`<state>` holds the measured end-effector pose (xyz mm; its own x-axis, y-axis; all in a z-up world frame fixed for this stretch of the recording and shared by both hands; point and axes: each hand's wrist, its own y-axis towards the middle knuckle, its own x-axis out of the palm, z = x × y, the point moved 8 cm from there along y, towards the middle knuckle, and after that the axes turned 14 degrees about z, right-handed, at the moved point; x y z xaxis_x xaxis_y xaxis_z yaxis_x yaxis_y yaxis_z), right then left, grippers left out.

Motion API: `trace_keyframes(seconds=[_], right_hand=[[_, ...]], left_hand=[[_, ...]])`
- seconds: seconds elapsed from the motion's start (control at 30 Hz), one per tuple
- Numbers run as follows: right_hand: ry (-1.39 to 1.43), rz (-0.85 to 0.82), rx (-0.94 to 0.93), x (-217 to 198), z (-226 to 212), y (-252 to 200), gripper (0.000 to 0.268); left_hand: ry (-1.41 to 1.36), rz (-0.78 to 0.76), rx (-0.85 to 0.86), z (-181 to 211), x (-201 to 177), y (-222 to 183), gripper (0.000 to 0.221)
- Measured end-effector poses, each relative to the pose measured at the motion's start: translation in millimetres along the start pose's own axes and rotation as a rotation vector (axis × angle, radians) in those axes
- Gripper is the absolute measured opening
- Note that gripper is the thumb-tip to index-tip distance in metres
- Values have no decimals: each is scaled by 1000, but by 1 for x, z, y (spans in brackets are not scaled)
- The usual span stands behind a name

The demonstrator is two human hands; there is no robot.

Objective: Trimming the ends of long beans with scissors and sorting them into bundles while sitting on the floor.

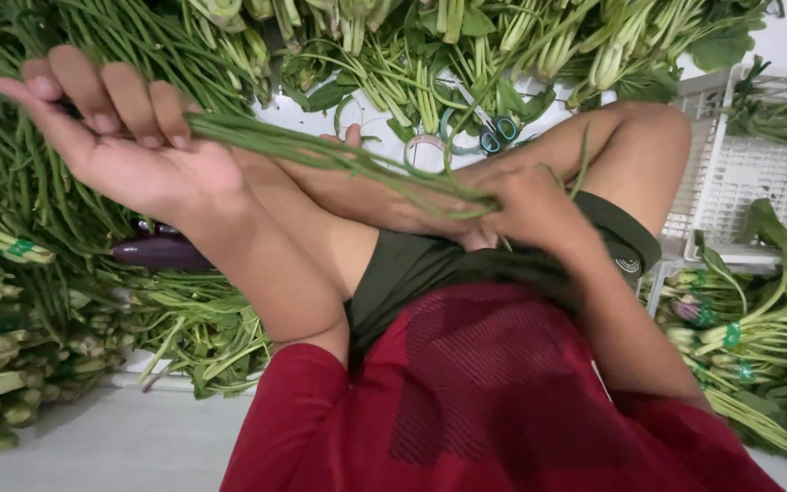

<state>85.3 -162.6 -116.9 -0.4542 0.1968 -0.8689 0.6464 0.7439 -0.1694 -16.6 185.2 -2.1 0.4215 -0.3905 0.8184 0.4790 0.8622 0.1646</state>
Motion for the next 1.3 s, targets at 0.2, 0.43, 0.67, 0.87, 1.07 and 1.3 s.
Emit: trace_keyframes(seconds=[0.2,0.43,0.67,0.87,1.07,1.3], right_hand=[[-173,281,104,-89,44,-32,25],[-375,225,293,-148,64,-89,33],[-103,-367,661,-52,88,-95,63],[-215,150,341,-26,93,-51,55],[13,6,185,61,79,29,37],[-89,-156,374,134,100,68,43]], left_hand=[[38,103,37,-21,-38,23,25],[-11,188,-286,-98,-80,36,26],[161,359,-536,-166,-84,-43,33],[140,368,-850,-188,-98,-89,30],[151,343,-877,-198,-91,-89,31],[351,282,-954,-213,-111,-87,39]])
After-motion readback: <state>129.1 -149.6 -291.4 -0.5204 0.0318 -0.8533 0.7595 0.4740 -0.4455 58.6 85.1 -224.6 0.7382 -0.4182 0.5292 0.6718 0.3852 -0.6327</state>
